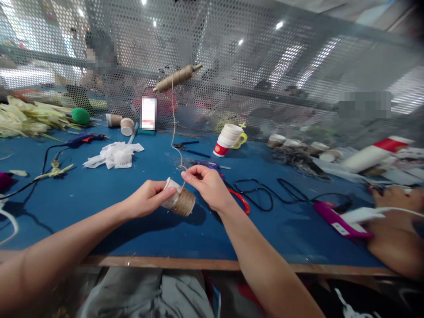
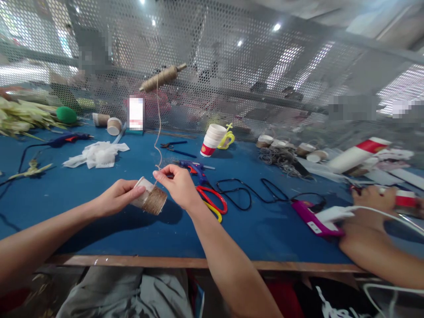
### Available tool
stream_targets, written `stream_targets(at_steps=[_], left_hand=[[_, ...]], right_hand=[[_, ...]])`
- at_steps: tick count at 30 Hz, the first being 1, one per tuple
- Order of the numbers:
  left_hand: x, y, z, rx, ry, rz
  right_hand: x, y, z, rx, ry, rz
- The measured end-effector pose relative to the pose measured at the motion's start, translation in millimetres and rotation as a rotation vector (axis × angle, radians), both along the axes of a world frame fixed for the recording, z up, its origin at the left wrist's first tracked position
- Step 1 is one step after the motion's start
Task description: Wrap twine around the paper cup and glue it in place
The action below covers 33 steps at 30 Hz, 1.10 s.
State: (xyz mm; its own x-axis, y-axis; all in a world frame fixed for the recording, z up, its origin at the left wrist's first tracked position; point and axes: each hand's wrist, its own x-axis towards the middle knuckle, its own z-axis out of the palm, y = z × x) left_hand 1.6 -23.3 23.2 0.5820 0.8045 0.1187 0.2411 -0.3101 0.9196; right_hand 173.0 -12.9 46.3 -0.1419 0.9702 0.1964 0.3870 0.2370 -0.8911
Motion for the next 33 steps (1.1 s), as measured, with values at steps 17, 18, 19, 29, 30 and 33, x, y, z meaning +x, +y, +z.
stream_targets(at_steps=[17,18,19,29,30,33], left_hand=[[-2.8,-2.3,0.1,0.088,-0.007,-0.076],[-2.7,-2.7,0.7,0.105,-0.002,-0.075],[-2.7,-3.1,1.3,0.122,0.004,-0.073],[-3.3,-4.2,3.4,0.235,0.015,-0.073],[-3.5,-4.1,3.1,0.245,0.011,-0.073],[-3.7,-3.9,2.0,0.272,0.011,-0.074]], right_hand=[[-2.1,-2.2,-4.2,-0.090,0.040,0.051],[-2.1,-2.2,-4.9,-0.100,0.045,0.053],[-2.0,-2.3,-5.5,-0.111,0.050,0.054],[-3.5,-2.6,-8.4,-0.214,0.170,0.085],[-3.8,-2.7,-8.6,-0.225,0.193,0.083],[-4.9,-3.3,-8.7,-0.249,0.255,0.077]])
